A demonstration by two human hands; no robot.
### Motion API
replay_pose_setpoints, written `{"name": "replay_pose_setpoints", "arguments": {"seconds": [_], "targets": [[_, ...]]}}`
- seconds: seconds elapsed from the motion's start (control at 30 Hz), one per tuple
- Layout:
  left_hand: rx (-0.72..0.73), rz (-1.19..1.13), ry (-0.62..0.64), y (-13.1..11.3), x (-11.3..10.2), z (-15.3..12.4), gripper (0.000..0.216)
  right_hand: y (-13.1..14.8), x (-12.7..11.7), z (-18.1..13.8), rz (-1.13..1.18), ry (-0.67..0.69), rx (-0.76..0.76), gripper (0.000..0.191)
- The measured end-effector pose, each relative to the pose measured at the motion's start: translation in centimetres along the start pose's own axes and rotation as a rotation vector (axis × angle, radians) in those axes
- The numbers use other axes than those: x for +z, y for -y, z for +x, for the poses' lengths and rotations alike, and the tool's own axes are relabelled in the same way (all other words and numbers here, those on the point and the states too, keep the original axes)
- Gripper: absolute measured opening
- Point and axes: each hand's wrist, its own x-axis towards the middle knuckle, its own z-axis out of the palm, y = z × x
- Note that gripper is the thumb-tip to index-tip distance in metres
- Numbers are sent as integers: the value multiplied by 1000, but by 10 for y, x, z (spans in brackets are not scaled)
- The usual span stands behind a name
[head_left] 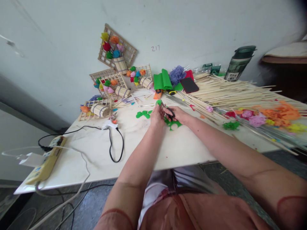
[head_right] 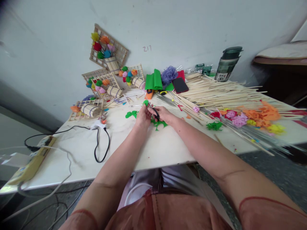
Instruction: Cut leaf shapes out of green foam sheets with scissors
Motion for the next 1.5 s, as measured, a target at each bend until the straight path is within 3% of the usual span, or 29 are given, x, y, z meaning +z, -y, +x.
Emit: {"name": "replay_pose_setpoints", "arguments": {"seconds": [0.7, 0.93, 1.3, 1.4, 1.5], "targets": [[-30, 90, 9, 1, 2, -4, 22, 11, 7, -4, 5, -83, 79, 32], [-3, -18, -35, -1, 0, 2, 11, 5, 1, -3, 15, -31, -9, 33], [-10, -17, -39, 0, 0, 3, 12, 2, 0, -1, 11, -18, -3, 34], [27, 16, -34, -9, -4, 4, 12, 4, 0, -1, 44, -37, -25, 32], [165, 77, -21, -24, -14, 11, 13, 8, -4, 2, 40, -140, -27, 26]]}}
